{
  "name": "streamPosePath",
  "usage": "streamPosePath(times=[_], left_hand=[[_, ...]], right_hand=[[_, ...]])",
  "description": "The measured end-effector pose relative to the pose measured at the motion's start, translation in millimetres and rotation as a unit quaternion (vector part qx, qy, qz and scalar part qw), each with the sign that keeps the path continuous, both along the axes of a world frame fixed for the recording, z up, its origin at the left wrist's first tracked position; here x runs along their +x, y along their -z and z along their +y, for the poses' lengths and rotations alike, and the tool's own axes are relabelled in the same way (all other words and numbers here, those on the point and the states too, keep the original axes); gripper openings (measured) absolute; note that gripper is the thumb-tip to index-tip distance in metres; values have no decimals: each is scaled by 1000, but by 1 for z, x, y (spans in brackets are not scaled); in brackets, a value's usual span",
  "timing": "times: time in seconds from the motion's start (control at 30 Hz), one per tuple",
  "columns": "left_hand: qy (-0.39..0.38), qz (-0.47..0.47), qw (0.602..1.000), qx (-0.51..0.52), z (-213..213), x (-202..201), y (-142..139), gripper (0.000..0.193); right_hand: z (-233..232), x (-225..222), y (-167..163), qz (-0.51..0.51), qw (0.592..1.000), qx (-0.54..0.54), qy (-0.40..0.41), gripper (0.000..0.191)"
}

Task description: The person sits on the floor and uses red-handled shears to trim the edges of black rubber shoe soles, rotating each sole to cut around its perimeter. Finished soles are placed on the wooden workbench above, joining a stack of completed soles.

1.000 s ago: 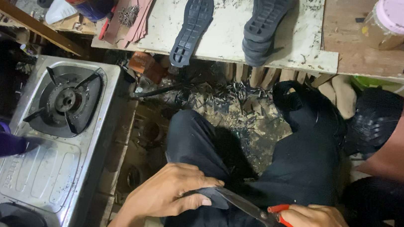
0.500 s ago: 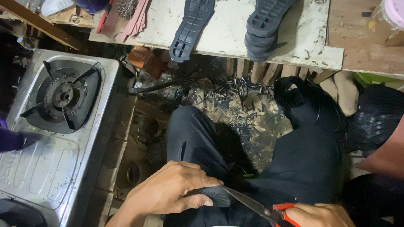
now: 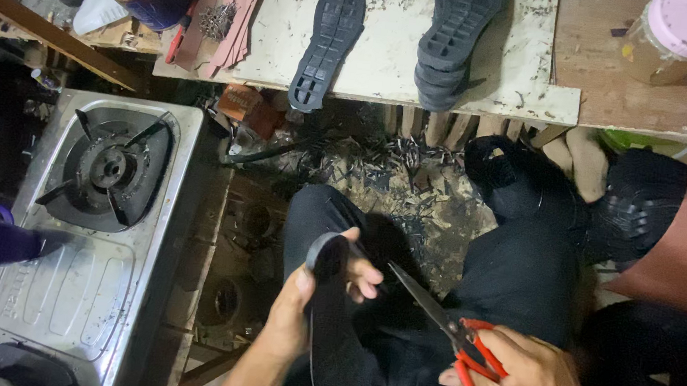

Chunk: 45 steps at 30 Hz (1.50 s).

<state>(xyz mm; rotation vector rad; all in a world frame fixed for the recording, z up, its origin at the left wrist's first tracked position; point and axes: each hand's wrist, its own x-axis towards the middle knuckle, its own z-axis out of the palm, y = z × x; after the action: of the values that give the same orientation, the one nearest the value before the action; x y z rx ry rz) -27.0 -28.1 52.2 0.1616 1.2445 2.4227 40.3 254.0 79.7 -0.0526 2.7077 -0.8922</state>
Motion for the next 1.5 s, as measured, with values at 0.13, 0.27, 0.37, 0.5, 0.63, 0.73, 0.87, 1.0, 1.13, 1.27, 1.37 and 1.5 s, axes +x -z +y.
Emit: streamPosePath(times=[0.13, 0.27, 0.37, 0.5, 0.63, 0.73, 0.87, 1.0, 1.13, 1.27, 1.37, 1.5], left_hand=[[-69, -100, 990, 67, 27, 12, 9, 90], [-93, -159, 982, 30, 37, 20, 5, 82], [-99, -150, 984, 10, 38, 24, 1, 82], [-86, -144, 986, -7, 39, 29, 2, 80], [-66, -137, 988, -16, 42, 32, 7, 81], [-53, -130, 990, -19, 42, 35, 7, 84], [-41, -128, 991, -8, 39, 32, 6, 85], [-51, -136, 989, -15, 38, 28, 3, 82], [-35, -137, 990, -15, 39, 27, 1, 83], [-29, -136, 990, -14, 38, 27, 4, 83], [2, -146, 989, 11, 37, 24, 8, 84], [115, -151, 981, -25, 35, 25, 5, 70]], right_hand=[[-16, -4, -6, 87, 996, -35, -5, 63], [-28, -7, -2, 144, 990, -7, 0, 59], [-34, -5, 2, 160, 987, 5, 12, 61], [-36, -2, 5, 204, 979, 0, 5, 60], [-33, -1, 10, 218, 976, 10, 9, 57], [-28, 0, 13, 216, 976, 14, -4, 55], [-24, -1, 15, 178, 984, 15, -9, 55], [-26, -5, 13, 191, 982, 3, -2, 65], [-26, -7, 12, 206, 978, 2, -14, 61], [-22, -6, 15, 168, 986, 1, -14, 55], [-19, -5, 20, 172, 984, -39, -1, 53], [-16, -2, 24, 20, 974, -199, 111, 44]])
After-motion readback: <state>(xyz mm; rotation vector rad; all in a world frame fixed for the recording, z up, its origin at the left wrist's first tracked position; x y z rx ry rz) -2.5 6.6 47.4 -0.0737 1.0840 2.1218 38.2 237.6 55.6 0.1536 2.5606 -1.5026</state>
